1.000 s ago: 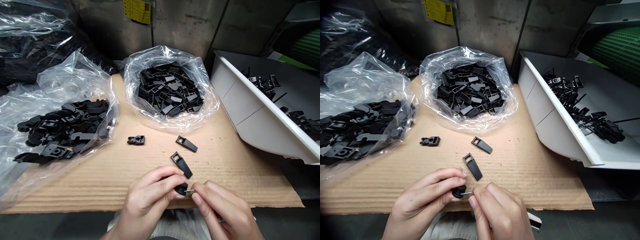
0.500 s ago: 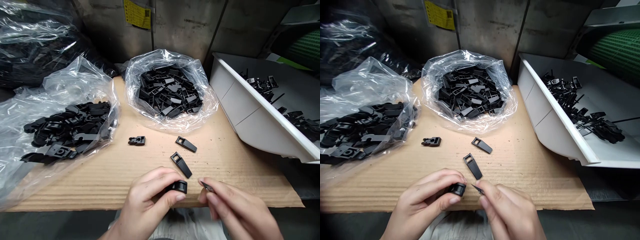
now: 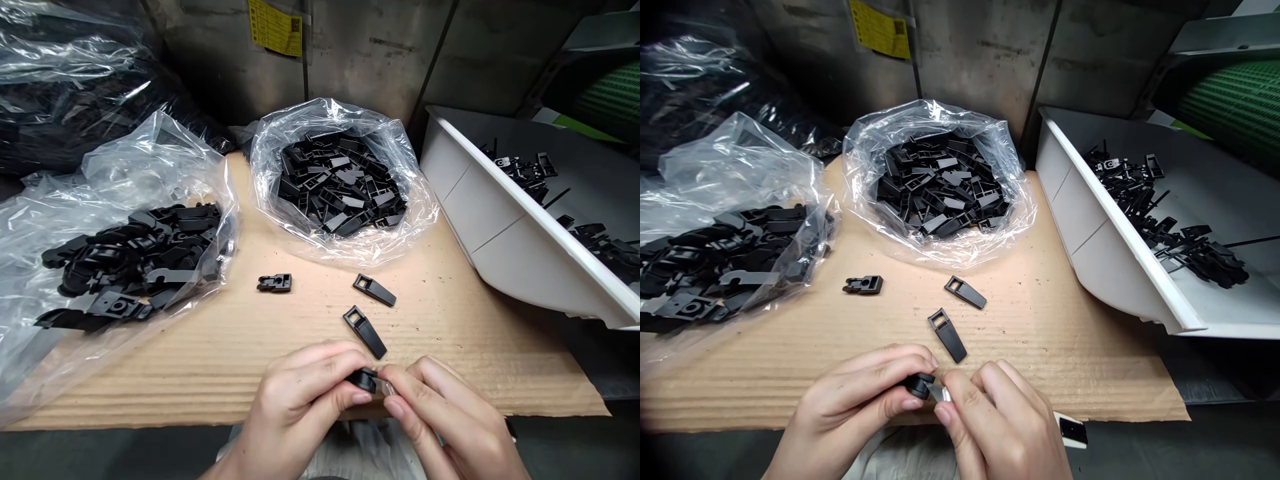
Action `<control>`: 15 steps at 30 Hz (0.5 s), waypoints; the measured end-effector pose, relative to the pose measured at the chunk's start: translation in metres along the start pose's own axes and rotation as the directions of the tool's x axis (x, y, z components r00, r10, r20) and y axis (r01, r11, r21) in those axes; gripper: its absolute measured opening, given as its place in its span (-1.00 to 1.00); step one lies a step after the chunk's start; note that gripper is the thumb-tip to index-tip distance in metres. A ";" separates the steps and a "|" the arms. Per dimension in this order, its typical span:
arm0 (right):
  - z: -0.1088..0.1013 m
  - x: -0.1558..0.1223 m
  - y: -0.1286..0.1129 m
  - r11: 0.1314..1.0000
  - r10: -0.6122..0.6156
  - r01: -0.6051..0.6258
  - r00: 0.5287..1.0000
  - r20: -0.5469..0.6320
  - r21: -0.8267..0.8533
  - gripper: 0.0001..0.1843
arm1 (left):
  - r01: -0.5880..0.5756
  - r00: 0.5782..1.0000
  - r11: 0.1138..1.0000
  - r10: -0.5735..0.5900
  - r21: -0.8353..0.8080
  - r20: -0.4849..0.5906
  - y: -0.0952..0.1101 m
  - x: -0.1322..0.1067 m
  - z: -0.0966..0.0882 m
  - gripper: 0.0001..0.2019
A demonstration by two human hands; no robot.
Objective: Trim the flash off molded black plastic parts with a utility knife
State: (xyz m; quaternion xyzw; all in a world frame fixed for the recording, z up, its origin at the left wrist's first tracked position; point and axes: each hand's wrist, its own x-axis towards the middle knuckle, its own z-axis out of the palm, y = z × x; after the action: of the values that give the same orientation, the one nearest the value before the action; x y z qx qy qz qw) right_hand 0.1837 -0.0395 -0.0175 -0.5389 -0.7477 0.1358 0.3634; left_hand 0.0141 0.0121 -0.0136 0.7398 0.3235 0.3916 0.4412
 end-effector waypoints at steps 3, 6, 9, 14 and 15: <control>0.001 0.000 -0.002 0.997 -0.038 0.032 0.996 -0.076 -0.073 -0.80 | 0.037 0.999 0.999 -0.037 -0.025 0.018 0.003 0.002 -0.001 -0.87; 0.002 0.000 0.000 0.981 -0.088 0.060 0.985 -0.147 -0.185 -0.79 | 0.086 0.996 0.996 -0.085 -0.035 0.040 0.006 0.001 -0.003 -0.90; 0.002 0.000 0.003 0.966 -0.114 0.071 0.980 -0.165 -0.249 -0.76 | 0.109 0.993 0.994 -0.108 -0.025 0.046 0.006 0.000 -0.003 -0.89; 0.000 -0.001 0.007 0.984 -0.115 0.096 0.985 -0.124 -0.153 -0.73 | 0.092 0.995 0.996 -0.093 0.019 0.029 0.007 -0.002 0.004 -0.87; -0.001 -0.002 0.008 0.984 -0.127 0.112 0.986 -0.110 -0.138 -0.73 | 0.075 0.996 0.996 -0.077 0.038 0.034 0.007 -0.003 0.002 -0.89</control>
State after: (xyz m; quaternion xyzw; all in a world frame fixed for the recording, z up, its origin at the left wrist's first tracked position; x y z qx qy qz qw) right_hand 0.1903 -0.0386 -0.0220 -0.5227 -0.7631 0.0320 0.3787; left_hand 0.0155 0.0055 -0.0085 0.7418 0.3507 0.3553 0.4477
